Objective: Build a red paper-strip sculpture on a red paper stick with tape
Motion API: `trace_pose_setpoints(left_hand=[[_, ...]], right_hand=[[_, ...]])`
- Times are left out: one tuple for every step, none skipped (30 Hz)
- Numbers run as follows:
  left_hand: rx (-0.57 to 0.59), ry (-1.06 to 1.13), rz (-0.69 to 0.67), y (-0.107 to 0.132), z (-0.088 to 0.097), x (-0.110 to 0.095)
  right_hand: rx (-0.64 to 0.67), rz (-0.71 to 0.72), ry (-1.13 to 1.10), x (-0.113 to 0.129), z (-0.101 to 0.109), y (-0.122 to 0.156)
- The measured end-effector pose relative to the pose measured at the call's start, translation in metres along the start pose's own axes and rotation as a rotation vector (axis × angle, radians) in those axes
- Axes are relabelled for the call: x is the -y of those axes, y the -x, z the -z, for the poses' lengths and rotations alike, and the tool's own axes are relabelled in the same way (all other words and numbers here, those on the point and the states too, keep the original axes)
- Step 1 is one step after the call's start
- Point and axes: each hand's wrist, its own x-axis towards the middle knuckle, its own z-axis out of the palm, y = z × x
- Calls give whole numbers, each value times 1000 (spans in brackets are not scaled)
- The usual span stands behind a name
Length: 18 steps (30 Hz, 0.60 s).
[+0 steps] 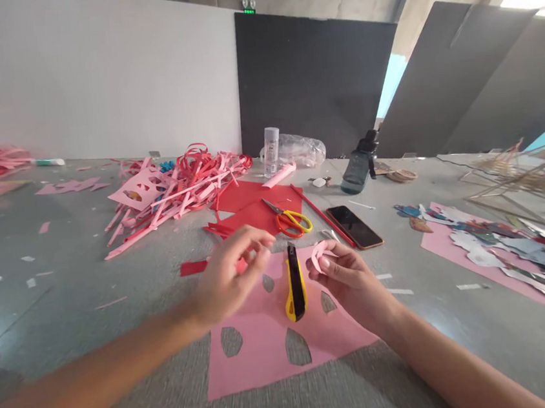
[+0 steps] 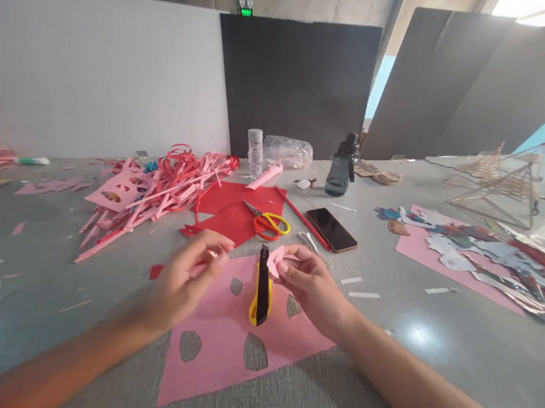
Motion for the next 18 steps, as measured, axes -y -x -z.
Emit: trace_pose_setpoints(left_hand=[[69, -4, -20, 5, -5, -5], [122, 12, -46, 10, -11, -11], [153, 40, -38, 14, -17, -17], [183, 72, -28, 19, -22, -24], [199, 98, -14, 22, -26, -29], [191, 115, 0, 24, -28, -33], [183, 129, 14, 25, -30, -36], [175, 139, 25, 26, -31, -37], [168, 149, 31, 26, -31, -38], [167, 158, 33, 26, -31, -37], [172, 166, 30, 27, -30, -35], [177, 169, 25, 27, -30, -34], [179, 171, 18, 27, -29, -32], [177, 171, 12, 27, -29, -31], [171, 170, 7, 27, -28, -30], [166, 167, 4, 27, -28, -29], [158, 163, 2, 27, -28, -29], [155, 157, 7, 27, -29, -30]], right_hand=[[50, -40, -60, 0, 1, 1], [95, -75, -112, -1, 1, 1], [134, -102, -155, -2, 2, 2], [169, -123, -186, -3, 2, 3], [201, -143, -200, -5, 1, 4], [230, -158, -200, -6, 0, 4], [253, -169, -192, -7, -2, 5], [270, -176, -179, -7, -3, 6], [279, -178, -165, -7, -5, 6], [283, -176, -152, -7, -7, 7], [283, -170, -140, -6, -8, 7], [283, -165, -127, -6, -9, 7], [283, -160, -112, -6, -9, 7], [284, -156, -96, -6, -10, 7], [284, -154, -81, -6, -10, 7], [284, -155, -68, -6, -10, 8], [283, -158, -59, -6, -10, 8], [282, -161, -53, -6, -10, 8]])
